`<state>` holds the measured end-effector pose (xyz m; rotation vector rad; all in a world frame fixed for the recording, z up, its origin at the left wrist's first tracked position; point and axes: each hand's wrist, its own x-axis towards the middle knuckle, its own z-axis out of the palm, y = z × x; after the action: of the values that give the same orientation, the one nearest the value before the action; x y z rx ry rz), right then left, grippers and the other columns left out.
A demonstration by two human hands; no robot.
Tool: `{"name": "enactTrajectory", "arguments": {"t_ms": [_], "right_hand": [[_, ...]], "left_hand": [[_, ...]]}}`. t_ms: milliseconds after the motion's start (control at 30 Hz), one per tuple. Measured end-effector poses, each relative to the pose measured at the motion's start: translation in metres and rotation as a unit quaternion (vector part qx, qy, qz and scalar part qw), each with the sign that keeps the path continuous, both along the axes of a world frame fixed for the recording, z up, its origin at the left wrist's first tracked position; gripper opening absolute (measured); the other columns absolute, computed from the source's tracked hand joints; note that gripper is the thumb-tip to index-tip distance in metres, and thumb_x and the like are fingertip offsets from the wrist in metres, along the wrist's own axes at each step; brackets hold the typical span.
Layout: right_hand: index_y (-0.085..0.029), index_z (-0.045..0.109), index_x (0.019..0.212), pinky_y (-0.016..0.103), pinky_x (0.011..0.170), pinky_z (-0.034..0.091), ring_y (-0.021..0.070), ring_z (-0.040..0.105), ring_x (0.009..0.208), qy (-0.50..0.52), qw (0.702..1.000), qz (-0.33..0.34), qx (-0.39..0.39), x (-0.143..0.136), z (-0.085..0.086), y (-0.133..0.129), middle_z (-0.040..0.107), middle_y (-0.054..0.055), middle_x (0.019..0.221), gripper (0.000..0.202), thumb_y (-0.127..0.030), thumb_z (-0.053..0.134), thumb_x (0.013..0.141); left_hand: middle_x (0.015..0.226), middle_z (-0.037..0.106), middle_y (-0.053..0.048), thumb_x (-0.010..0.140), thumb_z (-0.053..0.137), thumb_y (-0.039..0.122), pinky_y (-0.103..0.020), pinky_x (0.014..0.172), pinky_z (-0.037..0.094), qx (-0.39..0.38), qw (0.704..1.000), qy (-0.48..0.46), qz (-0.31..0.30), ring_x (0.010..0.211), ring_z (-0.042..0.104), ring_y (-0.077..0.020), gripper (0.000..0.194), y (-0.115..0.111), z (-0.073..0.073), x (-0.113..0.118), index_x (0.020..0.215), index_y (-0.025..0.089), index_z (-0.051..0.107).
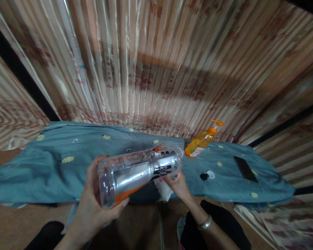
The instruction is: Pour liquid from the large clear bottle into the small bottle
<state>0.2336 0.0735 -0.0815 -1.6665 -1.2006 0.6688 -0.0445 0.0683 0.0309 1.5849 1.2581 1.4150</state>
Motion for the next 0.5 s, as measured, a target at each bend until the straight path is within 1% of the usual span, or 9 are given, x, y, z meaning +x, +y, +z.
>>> {"name": "enactTrajectory", "arguments": {"t_ms": [167, 300, 500], "right_hand": [[-0.015, 0.070, 0.093, 0.039, 0.066, 0.060, 0.0282, 0.073, 0.072, -0.008, 1.000, -0.005, 0.002, 0.0006, -0.0012, 0.0004, 0.079, 0.012, 0.083, 0.052, -0.059, 0.079, 0.066], [-0.016, 0.070, 0.091, 0.038, 0.067, 0.060, 0.0277, 0.073, 0.073, -0.011, 1.000, -0.010, 0.005, 0.0006, -0.0013, 0.0005, 0.079, 0.012, 0.083, 0.047, -0.055, 0.079, 0.066], [-0.016, 0.069, 0.088, 0.039, 0.069, 0.059, 0.0276, 0.073, 0.074, -0.010, 1.000, -0.006, 0.007, 0.0001, 0.0000, 0.0009, 0.078, 0.012, 0.082, 0.045, -0.053, 0.078, 0.066]], "left_hand": [[0.121, 0.070, -0.012, 0.062, 0.081, 0.036, -0.049, 0.089, 0.063, -0.011, 1.000, -0.004, -0.005, 0.106, 0.073, -0.0350, 0.090, -0.0003, 0.0010, 0.0004, 0.142, 0.023, 0.041], [0.120, 0.071, -0.011, 0.062, 0.081, 0.037, -0.047, 0.088, 0.063, -0.007, 1.000, -0.004, -0.004, 0.104, 0.074, -0.0336, 0.089, -0.0009, 0.0029, 0.0006, 0.140, 0.024, 0.042], [0.121, 0.070, -0.010, 0.062, 0.081, 0.037, -0.046, 0.090, 0.062, -0.008, 1.000, -0.004, -0.007, 0.107, 0.073, -0.0331, 0.089, -0.0011, 0.0025, 0.0001, 0.141, 0.024, 0.042]]}}
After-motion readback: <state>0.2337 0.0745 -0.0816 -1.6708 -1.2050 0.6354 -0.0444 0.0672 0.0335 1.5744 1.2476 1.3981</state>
